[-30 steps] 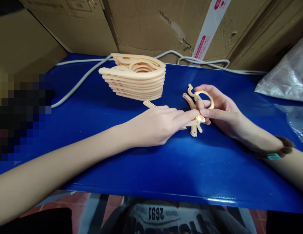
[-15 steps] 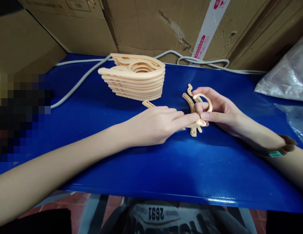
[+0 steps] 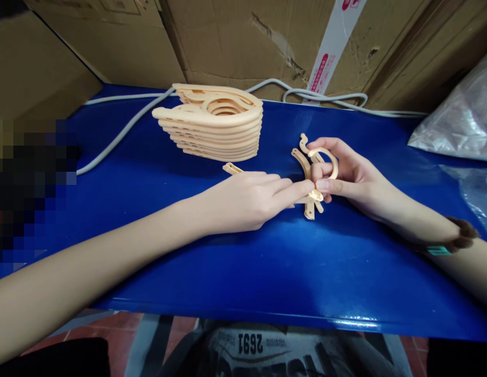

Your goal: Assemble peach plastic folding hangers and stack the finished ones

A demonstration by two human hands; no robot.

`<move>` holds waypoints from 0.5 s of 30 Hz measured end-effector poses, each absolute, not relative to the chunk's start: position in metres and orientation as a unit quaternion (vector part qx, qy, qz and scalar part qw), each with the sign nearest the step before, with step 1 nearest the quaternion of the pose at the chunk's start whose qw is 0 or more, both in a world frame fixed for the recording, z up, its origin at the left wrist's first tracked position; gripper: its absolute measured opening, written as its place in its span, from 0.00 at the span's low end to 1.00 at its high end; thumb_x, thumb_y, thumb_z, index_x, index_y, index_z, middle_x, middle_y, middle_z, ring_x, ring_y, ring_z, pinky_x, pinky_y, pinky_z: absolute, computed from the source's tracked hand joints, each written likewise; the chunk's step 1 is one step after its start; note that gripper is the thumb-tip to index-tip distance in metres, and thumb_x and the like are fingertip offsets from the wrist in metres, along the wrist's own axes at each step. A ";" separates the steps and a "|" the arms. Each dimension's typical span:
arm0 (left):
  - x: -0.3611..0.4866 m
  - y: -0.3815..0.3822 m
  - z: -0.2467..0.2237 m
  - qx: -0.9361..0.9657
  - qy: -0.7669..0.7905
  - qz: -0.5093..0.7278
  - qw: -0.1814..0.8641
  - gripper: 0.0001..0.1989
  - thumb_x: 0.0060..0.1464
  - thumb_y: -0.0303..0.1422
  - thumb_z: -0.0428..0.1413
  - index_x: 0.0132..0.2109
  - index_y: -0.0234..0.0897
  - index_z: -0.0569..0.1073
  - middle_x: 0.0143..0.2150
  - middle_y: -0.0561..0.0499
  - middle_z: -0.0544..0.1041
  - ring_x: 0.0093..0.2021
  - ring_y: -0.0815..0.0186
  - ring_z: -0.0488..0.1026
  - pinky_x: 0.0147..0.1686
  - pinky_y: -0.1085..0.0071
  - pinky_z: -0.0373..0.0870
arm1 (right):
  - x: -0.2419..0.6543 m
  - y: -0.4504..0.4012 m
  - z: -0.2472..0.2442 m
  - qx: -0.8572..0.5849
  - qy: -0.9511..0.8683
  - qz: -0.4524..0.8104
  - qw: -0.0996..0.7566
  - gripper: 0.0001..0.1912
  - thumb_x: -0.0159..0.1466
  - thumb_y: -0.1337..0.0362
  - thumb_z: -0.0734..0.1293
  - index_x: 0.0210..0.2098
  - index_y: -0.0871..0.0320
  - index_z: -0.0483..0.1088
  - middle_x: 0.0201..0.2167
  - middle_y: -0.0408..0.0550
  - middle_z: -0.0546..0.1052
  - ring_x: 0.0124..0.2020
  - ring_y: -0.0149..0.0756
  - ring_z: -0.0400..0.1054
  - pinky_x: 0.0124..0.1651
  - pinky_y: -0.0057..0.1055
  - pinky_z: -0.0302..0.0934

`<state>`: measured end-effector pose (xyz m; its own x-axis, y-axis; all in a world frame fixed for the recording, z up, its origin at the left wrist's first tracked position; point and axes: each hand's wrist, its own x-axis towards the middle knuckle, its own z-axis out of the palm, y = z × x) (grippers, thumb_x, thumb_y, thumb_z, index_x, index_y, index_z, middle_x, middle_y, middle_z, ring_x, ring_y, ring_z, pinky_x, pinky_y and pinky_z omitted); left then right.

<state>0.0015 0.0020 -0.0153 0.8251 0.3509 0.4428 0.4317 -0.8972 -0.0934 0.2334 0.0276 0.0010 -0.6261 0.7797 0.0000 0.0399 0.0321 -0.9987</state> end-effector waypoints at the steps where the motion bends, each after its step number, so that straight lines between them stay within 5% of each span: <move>1: 0.002 0.002 -0.015 -0.950 -0.205 -0.217 0.096 0.14 0.69 0.30 0.45 0.58 0.29 0.64 0.38 0.50 0.77 0.33 0.65 0.72 0.32 0.69 0.66 | 0.233 0.028 0.001 -0.314 -0.653 0.621 0.299 0.25 0.60 0.66 0.71 0.53 0.53 0.59 0.27 0.36 0.69 0.22 0.26 0.66 0.24 0.26 0.63; 15: 0.002 0.001 -0.014 -0.950 -0.204 -0.204 0.119 0.15 0.68 0.28 0.45 0.59 0.29 0.64 0.36 0.49 0.77 0.32 0.65 0.72 0.32 0.69 0.65 | 0.234 0.028 0.002 -0.328 -0.670 0.600 0.290 0.25 0.59 0.64 0.72 0.53 0.51 0.60 0.25 0.35 0.69 0.22 0.27 0.66 0.24 0.27 0.63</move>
